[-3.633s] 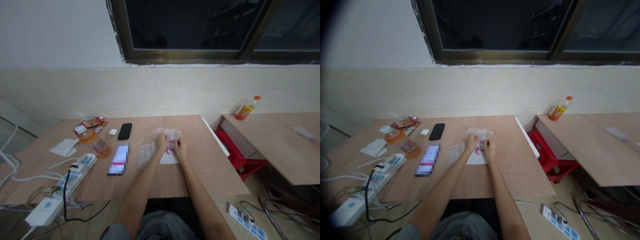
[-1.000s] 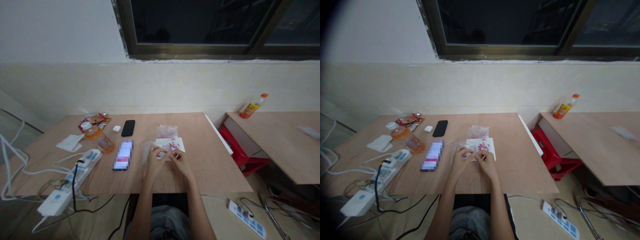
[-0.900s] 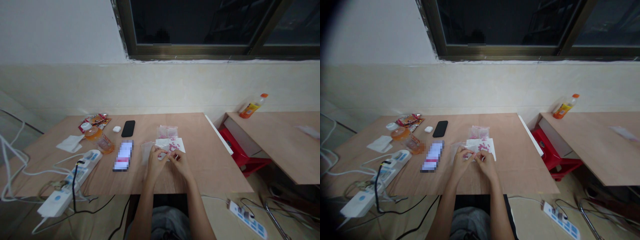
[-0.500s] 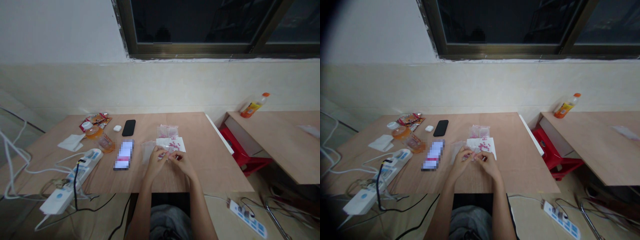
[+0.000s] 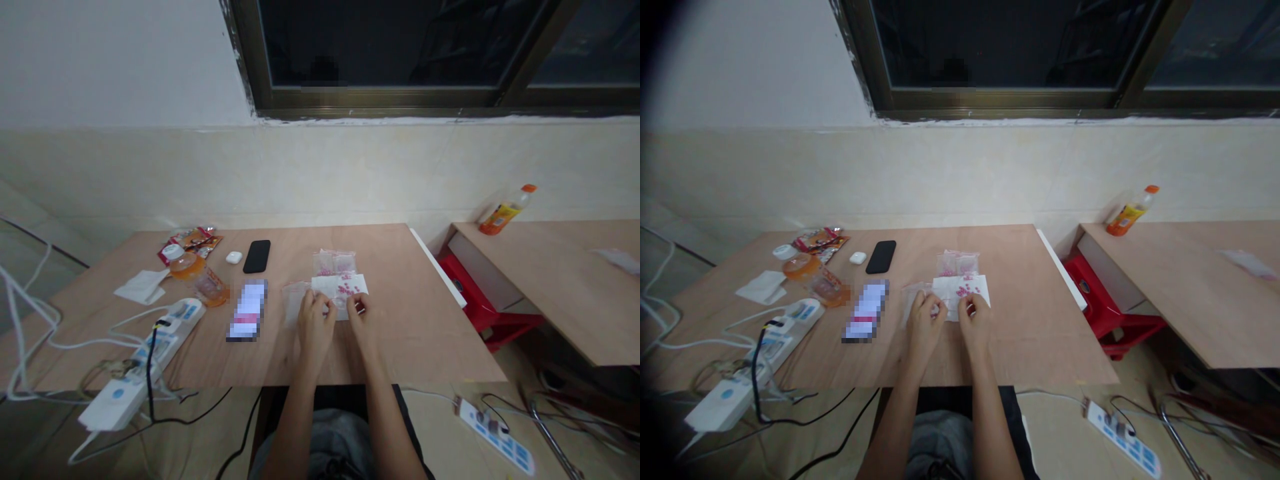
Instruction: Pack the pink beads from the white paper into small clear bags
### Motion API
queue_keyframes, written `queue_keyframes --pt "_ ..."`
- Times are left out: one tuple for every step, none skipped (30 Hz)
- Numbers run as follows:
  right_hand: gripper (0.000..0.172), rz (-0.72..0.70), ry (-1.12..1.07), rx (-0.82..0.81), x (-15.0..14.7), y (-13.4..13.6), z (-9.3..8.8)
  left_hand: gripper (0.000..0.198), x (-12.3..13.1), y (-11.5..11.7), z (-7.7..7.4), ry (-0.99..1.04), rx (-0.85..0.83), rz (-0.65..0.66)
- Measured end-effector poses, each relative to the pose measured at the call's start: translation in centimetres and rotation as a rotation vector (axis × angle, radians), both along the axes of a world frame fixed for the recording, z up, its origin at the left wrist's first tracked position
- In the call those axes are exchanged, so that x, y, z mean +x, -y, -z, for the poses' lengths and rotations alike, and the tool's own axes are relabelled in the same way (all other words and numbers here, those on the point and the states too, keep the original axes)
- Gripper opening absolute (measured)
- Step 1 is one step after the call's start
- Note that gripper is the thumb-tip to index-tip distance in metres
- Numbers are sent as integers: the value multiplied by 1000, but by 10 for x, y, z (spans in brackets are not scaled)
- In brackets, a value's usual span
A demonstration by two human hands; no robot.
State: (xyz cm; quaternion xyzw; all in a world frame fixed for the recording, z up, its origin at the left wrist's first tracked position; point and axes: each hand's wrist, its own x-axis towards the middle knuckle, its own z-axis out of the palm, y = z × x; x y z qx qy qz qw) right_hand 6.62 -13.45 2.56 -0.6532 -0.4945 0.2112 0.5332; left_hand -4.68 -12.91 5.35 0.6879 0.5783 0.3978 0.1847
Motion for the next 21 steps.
queue_keyframes --pt "27 52 11 -6 0 1 -1 12 1 1 0 -2 3 -15" --pt "27 73 11 -8 1 1 -1 11 1 1 0 11 2 -15" --pt "26 61 -1 -1 1 1 -1 11 1 1 1 40 -4 -4" --pt "25 29 -27 17 2 0 1 11 0 0 2 82 -15 12" --pt "23 -13 -61 41 2 -1 3 11 -2 -2 3 134 -32 32" --pt "21 -54 -98 65 3 -3 5 10 -4 -4 4 190 -50 55" --pt "20 -84 -132 86 3 -4 8 9 -7 -6 6 245 -68 77" --pt "19 -104 -162 97 4 -6 11 7 -10 -8 7 297 -86 96" --pt "17 -123 -189 99 4 -7 14 6 -14 -9 8 348 -103 111" --pt "16 -145 -220 93 5 -8 16 7 -17 -11 9 400 -118 124" --pt "16 -170 -257 84 7 -9 18 10 -21 -12 10 452 -133 135" --pt "16 -195 -302 75 8 -9 20 14 -24 -13 11 500 -145 146" --pt "17 -215 -352 64 9 -9 20 17 -27 -14 12 541 -155 158" --pt "18 -227 -404 51 10 -9 20 21 -29 -15 13 573 -162 171" --pt "21 -234 -452 36 10 -9 20 23 -31 -16 14 596 -168 186" --pt "23 -242 -489 19 10 -9 19 25 -32 -16 14 613 -175 202" --pt "25 -251 -515 5 9 -9 18 27 -33 -16 14 628 -185 217" --pt "27 -264 -529 -3 8 -9 17 29 -33 -16 14 643 -199 232" --pt "30 -277 -532 -4 6 -9 16 32 -33 -16 14 657 -215 245" --pt "32 -291 -530 0 4 -10 15 34 -32 -16 13 667 -230 256" --pt "34 -303 -528 4 2 -10 14 35 -32 -15 12 672 -243 263"
